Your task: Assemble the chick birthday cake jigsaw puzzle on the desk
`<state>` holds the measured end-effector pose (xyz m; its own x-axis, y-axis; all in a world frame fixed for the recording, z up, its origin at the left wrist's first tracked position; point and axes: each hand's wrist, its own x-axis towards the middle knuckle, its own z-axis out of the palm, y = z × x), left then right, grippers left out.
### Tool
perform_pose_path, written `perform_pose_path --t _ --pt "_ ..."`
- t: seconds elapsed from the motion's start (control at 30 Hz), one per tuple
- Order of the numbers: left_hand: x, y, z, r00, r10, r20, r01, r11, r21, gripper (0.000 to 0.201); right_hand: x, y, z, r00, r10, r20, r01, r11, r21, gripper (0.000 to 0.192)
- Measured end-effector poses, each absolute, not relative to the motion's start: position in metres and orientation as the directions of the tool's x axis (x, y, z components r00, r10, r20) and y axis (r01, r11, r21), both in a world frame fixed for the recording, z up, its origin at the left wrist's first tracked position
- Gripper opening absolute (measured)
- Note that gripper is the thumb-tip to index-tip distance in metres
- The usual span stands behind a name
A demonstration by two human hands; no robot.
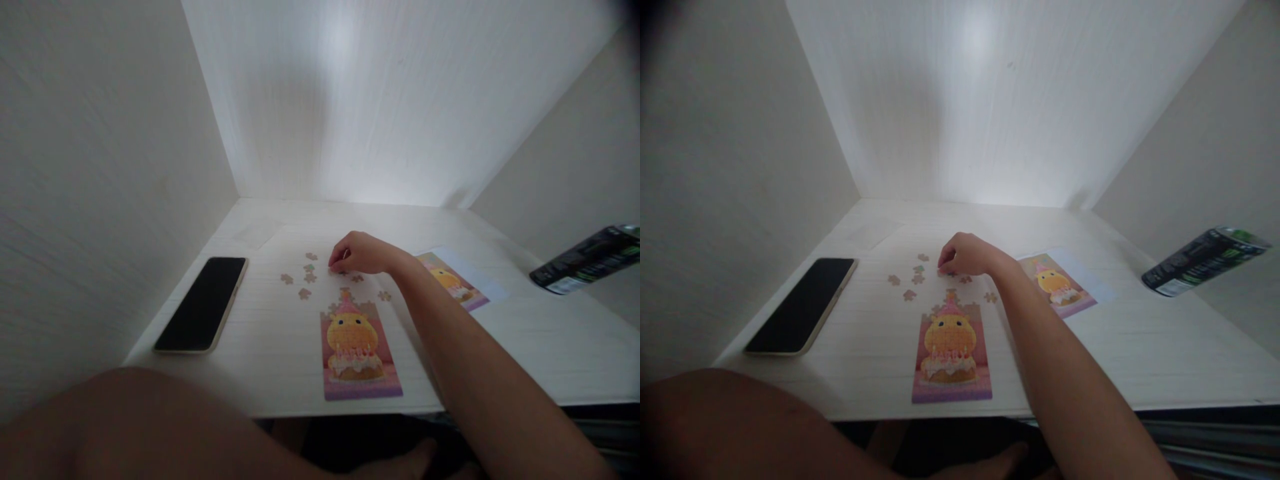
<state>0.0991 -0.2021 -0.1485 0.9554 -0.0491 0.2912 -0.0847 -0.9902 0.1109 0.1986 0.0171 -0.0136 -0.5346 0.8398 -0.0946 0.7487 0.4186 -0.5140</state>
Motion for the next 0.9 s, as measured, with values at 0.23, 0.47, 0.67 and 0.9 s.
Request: perform_pose_path --t 0.23,0.47,0.67,0.9 --pt "0.101 -0.206 -0.172 0.947 0.032 0.319 -0.026 -0.984 0.177 0.017 0.2 0.016 -0.016 -0.522 0.842 -0.136 0.761 0.388 -0.519 0.012" --pt "0.105 -0.204 -0.175 0.946 0.055 0.319 -0.022 -0.973 0.231 0.016 0.213 0.018 -0.011 -0.572 0.799 -0.182 0.732 0.398 -0.553 0.018" --pt "0.105 -0.206 -0.173 0.946 0.065 0.319 -0.021 -0.965 0.262 0.017 0.213 0.015 -0.007 -0.534 0.808 -0.248 0.78 0.358 -0.514 0.016" --pt "0.102 -0.207 -0.177 0.945 0.081 0.316 -0.013 -0.959 0.283 0.017 0.206 0.011 -0.004 -0.484 0.827 -0.286 0.841 0.351 -0.411 0.01"
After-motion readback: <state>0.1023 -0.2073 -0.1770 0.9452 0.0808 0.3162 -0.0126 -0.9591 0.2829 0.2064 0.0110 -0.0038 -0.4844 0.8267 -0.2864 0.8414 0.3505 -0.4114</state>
